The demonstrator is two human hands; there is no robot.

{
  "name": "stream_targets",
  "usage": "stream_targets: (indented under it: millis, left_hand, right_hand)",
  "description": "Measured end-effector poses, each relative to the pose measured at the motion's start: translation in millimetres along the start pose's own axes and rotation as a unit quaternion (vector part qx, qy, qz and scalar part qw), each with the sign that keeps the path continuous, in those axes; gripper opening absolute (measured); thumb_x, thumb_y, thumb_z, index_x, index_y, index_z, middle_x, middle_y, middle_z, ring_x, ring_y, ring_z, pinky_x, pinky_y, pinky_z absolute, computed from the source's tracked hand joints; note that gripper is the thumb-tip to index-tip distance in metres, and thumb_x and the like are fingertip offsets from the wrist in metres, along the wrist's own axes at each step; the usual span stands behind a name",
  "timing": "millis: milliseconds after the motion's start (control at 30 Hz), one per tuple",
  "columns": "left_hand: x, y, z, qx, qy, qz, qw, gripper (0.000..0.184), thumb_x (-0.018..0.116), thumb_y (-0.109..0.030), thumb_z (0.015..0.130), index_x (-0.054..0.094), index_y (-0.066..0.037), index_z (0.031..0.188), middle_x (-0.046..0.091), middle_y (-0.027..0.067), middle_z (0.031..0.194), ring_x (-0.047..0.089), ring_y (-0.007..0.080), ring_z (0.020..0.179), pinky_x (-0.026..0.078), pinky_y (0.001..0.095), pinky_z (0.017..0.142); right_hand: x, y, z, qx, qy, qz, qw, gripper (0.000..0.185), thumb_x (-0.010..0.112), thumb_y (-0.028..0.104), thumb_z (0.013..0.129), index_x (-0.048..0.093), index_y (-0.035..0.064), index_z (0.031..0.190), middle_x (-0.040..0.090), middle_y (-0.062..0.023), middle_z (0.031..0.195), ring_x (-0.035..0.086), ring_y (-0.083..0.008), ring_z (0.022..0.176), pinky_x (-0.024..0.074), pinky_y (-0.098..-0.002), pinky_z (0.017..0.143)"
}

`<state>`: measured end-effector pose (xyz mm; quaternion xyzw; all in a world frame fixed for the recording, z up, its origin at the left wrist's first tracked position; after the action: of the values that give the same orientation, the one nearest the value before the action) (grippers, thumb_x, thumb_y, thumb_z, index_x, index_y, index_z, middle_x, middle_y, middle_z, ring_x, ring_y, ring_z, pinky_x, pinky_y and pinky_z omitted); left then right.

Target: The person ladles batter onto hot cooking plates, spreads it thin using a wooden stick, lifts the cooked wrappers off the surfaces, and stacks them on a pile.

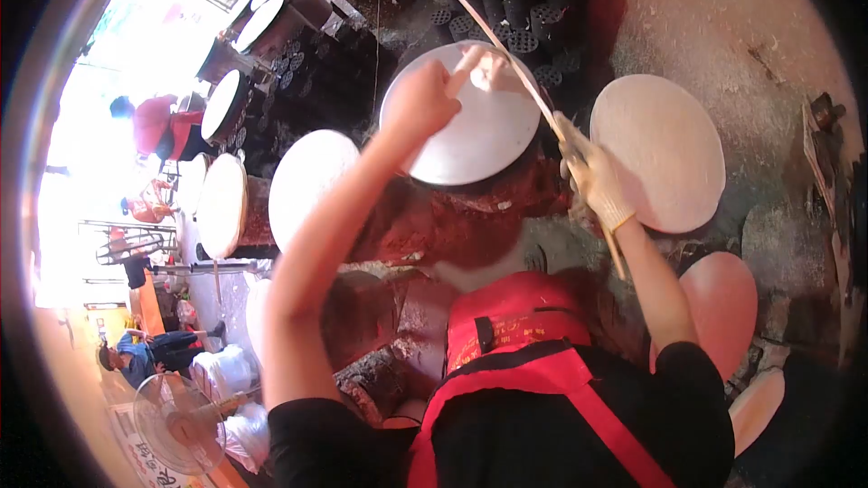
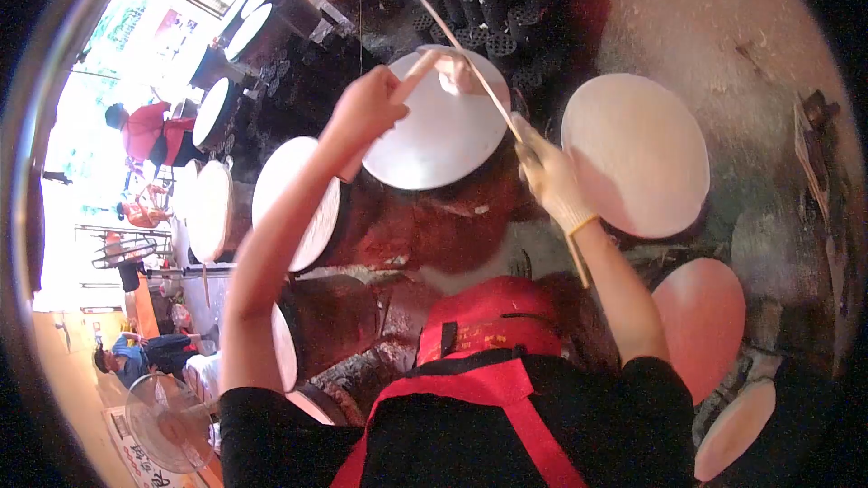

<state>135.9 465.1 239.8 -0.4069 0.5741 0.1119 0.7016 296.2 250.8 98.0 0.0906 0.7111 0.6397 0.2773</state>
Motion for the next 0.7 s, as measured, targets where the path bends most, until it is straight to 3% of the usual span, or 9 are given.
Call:
stream_targets:
  millis: [133,267,333,400,433,467,533,567,700]
  left_hand:
    - [70.4,27.2,26.4,-0.07,-0.032,-0.248,0.966,0.031,0.07,-0.003,0.073,0.055,0.003,0.1,0.064,0.0104,0.076,0.061,0.0158,0.055,0.05,0.0301,0.044]
    - [139.4,51.8,34.9,-0.171,-0.092,-0.351,0.916,0.025,0.069,-0.004,0.074,0.052,0.002,0.09,0.062,0.0125,0.068,0.061,0.0189,0.051,0.048,0.0323,0.042]
    - [165.6,70.7,45.2,-0.17,-0.135,-0.38,0.899,0.025,0.067,-0.003,0.075,0.047,0.002,0.09,0.057,0.0106,0.065,0.059,0.0177,0.049,0.045,0.0317,0.039]
    - [160.7,70.8,49.7,-0.169,-0.153,-0.402,0.887,0.025,0.068,-0.005,0.081,0.046,0.0,0.089,0.056,0.0096,0.066,0.055,0.0164,0.047,0.043,0.0314,0.038]
    - [160.0,77.7,54.4,-0.178,-0.191,-0.514,0.817,0.024,0.068,-0.008,0.084,0.045,-0.001,0.089,0.054,0.0086,0.066,0.052,0.0154,0.046,0.041,0.0305,0.037]
    - [156.6,81.4,56.7,-0.184,-0.224,-0.617,0.731,0.025,0.068,-0.011,0.088,0.045,-0.002,0.088,0.053,0.0075,0.065,0.05,0.0145,0.045,0.04,0.0297,0.037]
    - [132.2,90.3,62.0,-0.157,-0.217,-0.686,0.677,0.022,0.06,-0.02,0.096,0.044,-0.005,0.096,0.052,0.006,0.067,0.048,0.0136,0.045,0.04,0.0281,0.037]
    - [110.0,90.6,59.0,-0.116,-0.205,-0.705,0.669,0.021,0.057,-0.022,0.098,0.047,-0.004,0.099,0.053,0.0062,0.069,0.051,0.0138,0.051,0.043,0.0277,0.044]
    - [26.5,93.5,28.0,-0.053,-0.117,-0.798,0.589,0.029,0.048,-0.023,0.103,0.052,0.003,0.114,0.059,0.006,0.09,0.055,0.0146,0.073,0.047,0.024,0.067]
  right_hand:
    - [20.5,-58.1,-22.1,0.226,0.017,0.271,0.935,0.043,0.05,0.027,0.102,0.045,0.0336,0.144,0.047,0.0054,0.065,0.036,-0.0034,0.042,0.0333,-0.0188,0.036]
    - [72.5,-161.9,-23.5,-0.071,-0.167,-0.009,0.983,0.047,0.049,0.026,0.103,0.04,0.0219,0.149,0.064,-0.0046,0.128,0.064,-0.0137,0.102,0.0498,-0.0251,0.086]
    - [72.3,-94.4,-23.6,0.05,-0.12,-0.044,0.991,0.047,0.048,0.024,0.103,0.039,0.0162,0.148,0.046,-0.0075,0.148,0.047,-0.0181,0.133,0.0399,-0.0313,0.104]
    - [90.5,-106.7,7.4,-0.004,-0.159,-0.06,0.985,0.048,0.047,0.023,0.102,0.039,0.0148,0.148,0.044,-0.0071,0.149,0.051,-0.0191,0.13,0.04,-0.0324,0.104]
    - [94.8,-99.8,22.0,-0.091,-0.225,-0.147,0.959,0.045,0.048,0.023,0.101,0.044,0.0144,0.144,0.065,-0.0096,0.124,0.068,-0.0199,0.092,0.053,-0.0323,0.08]
    - [94.9,-89.9,33.1,-0.09,-0.227,-0.148,0.958,0.045,0.048,0.023,0.101,0.044,0.0144,0.144,0.065,-0.0096,0.124,0.068,-0.0199,0.092,0.053,-0.0323,0.08]
    - [113.3,-97.3,43.6,0.23,-0.026,0.222,0.947,0.04,0.048,0.026,0.101,0.049,0.0196,0.14,0.062,-0.0022,0.079,0.052,-0.013,0.05,0.0448,-0.03,0.046]
    - [111.7,-60.4,37.5,0.26,-0.063,0.311,0.912,0.035,0.05,0.027,0.1,0.053,0.025,0.135,0.039,0.006,0.062,0.03,-0.0059,0.038,0.0255,-0.0244,0.035]
    - [101.8,-73.5,7.6,0.217,-0.038,0.387,0.896,0.04,0.056,0.027,0.098,0.053,0.035,0.137,0.041,0.0065,0.058,0.032,-0.0057,0.037,0.0262,-0.0233,0.034]
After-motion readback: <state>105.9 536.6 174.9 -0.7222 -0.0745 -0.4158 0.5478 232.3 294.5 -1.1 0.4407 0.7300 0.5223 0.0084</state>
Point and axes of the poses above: each hand's wrist, its own z-axis towards the middle knuckle, its own x-axis out of the palm, y = z × x, the point moved 5 cm from there along z, towards the middle knuckle
